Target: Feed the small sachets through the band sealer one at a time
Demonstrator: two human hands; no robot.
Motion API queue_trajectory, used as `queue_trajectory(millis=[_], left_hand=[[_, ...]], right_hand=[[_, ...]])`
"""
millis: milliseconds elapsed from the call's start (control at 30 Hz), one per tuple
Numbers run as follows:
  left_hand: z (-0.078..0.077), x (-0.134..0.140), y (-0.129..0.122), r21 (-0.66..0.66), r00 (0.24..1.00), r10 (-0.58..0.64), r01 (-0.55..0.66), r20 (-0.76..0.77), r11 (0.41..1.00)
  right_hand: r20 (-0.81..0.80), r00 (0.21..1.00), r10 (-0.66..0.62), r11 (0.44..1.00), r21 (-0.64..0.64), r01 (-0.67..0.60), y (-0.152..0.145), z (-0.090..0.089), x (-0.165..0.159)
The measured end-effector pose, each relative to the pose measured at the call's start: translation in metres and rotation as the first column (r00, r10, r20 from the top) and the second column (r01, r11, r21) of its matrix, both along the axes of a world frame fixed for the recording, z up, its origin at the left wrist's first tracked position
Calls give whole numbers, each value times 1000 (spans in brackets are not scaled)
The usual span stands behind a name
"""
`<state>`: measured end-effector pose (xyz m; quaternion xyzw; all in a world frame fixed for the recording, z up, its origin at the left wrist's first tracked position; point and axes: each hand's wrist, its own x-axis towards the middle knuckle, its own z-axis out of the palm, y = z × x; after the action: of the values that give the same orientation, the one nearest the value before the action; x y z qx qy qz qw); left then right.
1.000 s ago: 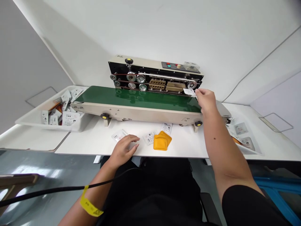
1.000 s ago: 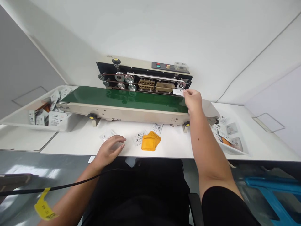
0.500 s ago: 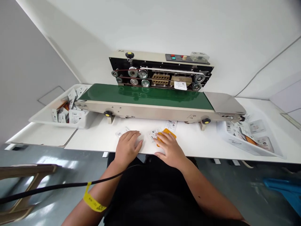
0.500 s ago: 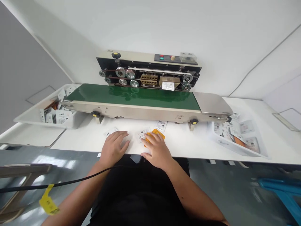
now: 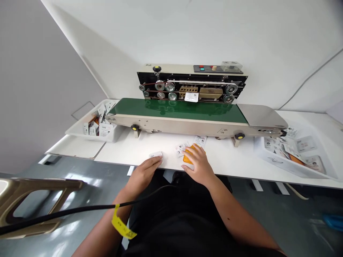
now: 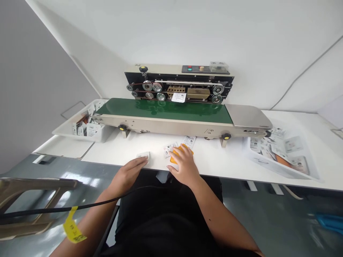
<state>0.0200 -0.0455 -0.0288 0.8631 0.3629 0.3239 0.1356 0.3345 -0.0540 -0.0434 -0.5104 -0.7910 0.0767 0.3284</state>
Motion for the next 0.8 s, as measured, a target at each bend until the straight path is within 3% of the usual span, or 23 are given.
queue_trajectory(millis=[100, 167, 200, 300, 400, 500, 600, 700, 800], left_hand=[[4, 14, -3, -47, 943, 205, -200, 261, 979], [7, 30, -4, -216, 842, 347, -280, 413, 935], [9, 39, -3, -311, 770, 402, -274, 496, 910], [15, 66, -1, -521, 620, 442, -63, 648, 851], [14, 86, 1, -575, 565, 448, 59, 693, 816], [8, 95, -3, -567, 644, 386, 90, 660, 819], [10, 91, -12, -521, 820, 269, 41, 505, 852], [28, 79, -25, -496, 970, 68, 58, 234, 867], [58, 63, -35, -601, 959, -281, 242, 31, 762]], right_hand=[[-140, 989, 48, 999, 15, -46, -4, 8, -6], [-267, 958, 106, 992, -43, -122, -7, 14, -14], [-341, 933, 114, 984, -93, -154, -7, 16, -18], [-592, 806, 23, 936, -270, -225, -5, 18, -32], [-768, 636, -80, 870, -365, -332, 0, 14, -44], [-832, 527, -172, 890, -361, -279, 2, 14, -50], [-877, 424, -226, 940, -311, -143, 6, 25, -39], [-909, 355, -219, 970, -242, -22, 14, 50, -3], [-916, 332, -226, 968, -175, 178, 33, 88, 57]])
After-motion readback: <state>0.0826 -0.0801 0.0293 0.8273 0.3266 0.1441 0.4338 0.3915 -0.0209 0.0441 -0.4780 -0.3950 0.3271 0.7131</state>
